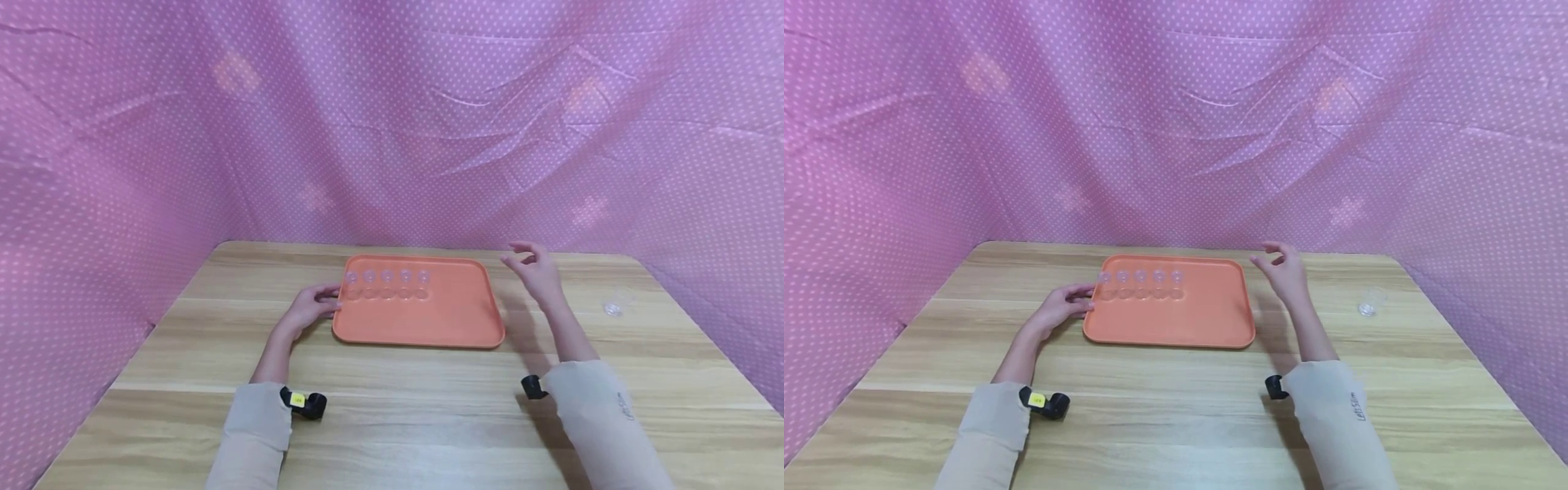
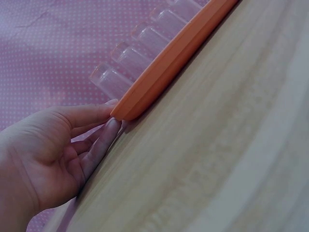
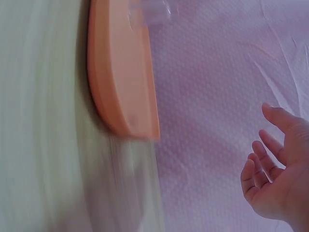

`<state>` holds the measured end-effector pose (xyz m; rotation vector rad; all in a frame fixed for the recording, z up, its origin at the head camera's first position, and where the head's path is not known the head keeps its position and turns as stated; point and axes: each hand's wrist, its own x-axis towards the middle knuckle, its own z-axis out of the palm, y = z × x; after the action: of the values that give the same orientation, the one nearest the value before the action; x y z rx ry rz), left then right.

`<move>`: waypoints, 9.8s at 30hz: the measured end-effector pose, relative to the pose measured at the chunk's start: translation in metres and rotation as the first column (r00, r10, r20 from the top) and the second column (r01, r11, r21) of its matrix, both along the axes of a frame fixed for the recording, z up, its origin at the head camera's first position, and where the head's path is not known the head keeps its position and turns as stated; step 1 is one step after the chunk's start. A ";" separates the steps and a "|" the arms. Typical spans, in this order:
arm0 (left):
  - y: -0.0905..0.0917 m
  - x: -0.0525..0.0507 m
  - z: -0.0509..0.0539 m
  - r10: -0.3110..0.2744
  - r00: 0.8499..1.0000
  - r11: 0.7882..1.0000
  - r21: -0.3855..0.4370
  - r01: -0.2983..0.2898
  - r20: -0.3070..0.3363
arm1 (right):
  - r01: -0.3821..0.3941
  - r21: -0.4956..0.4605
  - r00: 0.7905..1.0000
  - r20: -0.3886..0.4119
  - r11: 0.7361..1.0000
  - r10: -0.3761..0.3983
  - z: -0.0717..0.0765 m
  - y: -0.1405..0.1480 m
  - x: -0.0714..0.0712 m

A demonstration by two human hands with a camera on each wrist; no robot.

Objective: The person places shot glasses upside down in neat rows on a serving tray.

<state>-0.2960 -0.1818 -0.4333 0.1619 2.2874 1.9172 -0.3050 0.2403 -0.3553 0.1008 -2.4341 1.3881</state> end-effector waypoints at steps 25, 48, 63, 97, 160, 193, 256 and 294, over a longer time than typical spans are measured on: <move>0.000 0.001 0.001 -0.010 1.000 1.000 0.016 0.011 -0.014 | 0.225 0.085 0.971 0.059 0.971 -0.230 -0.002 0.125 0.047; 0.001 0.000 0.003 -0.019 1.000 1.000 -0.010 0.019 -0.010 | 0.314 -0.080 0.914 0.297 0.946 -0.278 -0.044 0.168 0.052; 0.000 0.000 0.003 -0.015 1.000 1.000 -0.011 0.015 -0.013 | 0.326 -0.017 0.906 0.289 0.945 -0.307 -0.067 0.167 0.046; -0.003 -0.001 -0.002 -0.024 1.000 1.000 0.000 0.024 -0.011 | 0.310 0.121 0.909 0.253 0.943 -0.332 -0.072 0.162 0.043; -0.001 0.001 0.000 -0.032 0.999 0.999 0.023 0.032 -0.027 | -0.044 0.216 0.999 0.038 0.975 0.037 -0.024 0.046 0.019; -0.002 0.001 -0.002 -0.025 1.000 0.999 0.042 0.025 -0.013 | -0.188 0.198 0.982 0.045 0.962 0.182 -0.017 -0.012 0.020; -0.001 0.001 0.000 -0.016 1.000 1.000 0.014 0.016 -0.005 | -0.281 -0.001 0.948 0.156 0.960 0.278 -0.024 -0.085 -0.022; 0.000 0.002 0.002 -0.004 1.000 1.000 0.025 0.004 0.000 | -0.254 0.139 0.958 0.171 0.957 0.230 -0.033 -0.093 -0.026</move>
<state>-0.2944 -0.1822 -0.4310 0.1702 2.2620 1.9446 -0.3314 0.1476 -0.3881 0.3559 -2.7360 1.3390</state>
